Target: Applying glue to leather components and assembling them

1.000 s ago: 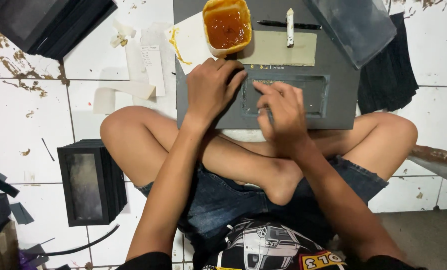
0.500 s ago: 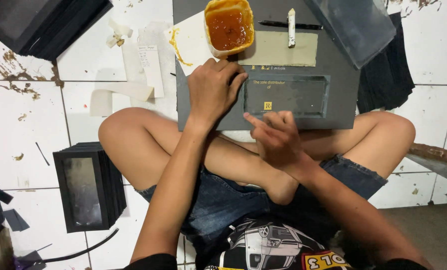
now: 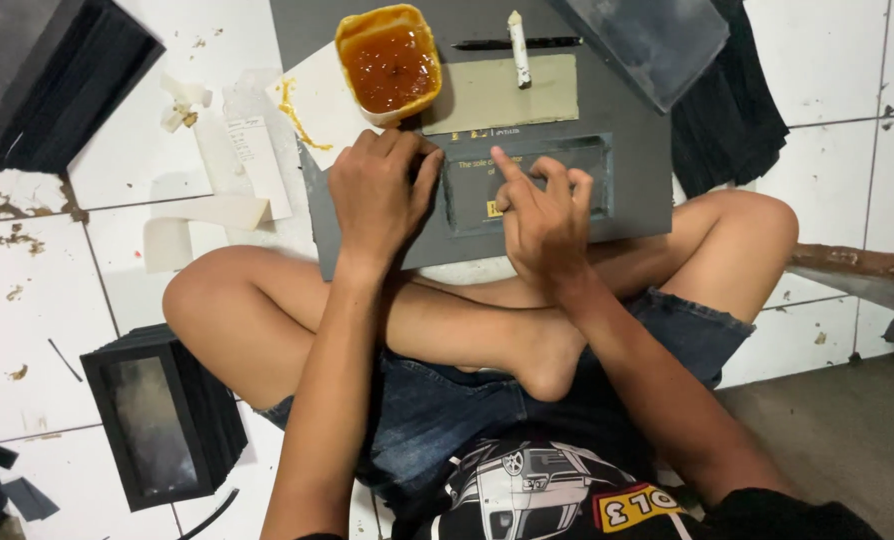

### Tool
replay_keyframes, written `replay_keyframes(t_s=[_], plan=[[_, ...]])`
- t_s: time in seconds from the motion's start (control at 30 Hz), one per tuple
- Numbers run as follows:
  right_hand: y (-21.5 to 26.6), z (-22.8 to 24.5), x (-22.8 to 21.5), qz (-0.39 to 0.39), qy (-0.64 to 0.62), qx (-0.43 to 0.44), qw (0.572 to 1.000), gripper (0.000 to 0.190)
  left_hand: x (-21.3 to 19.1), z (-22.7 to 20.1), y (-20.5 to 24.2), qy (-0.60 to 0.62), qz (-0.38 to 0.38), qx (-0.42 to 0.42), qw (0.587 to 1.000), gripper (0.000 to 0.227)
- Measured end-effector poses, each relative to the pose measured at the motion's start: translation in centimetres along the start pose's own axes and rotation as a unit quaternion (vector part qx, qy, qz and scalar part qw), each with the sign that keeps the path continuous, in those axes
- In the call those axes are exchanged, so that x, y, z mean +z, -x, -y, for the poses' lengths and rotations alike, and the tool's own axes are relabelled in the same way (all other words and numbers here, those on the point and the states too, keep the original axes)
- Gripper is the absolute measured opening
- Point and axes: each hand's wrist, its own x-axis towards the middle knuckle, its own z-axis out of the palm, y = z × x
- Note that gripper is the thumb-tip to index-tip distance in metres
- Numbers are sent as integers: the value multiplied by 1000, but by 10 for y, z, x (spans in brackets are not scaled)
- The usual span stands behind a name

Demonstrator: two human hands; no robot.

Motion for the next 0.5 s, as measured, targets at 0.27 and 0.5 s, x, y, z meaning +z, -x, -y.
replay_keyframes(t_s=[0.27, 0.5], plan=[[17, -45, -32, 13, 51, 72, 996, 22, 3, 1, 2, -17, -8, 14, 1000, 10], [21, -64, -46, -21, 17, 153, 988, 22, 6, 0, 3, -16, -18, 7, 1000, 9]])
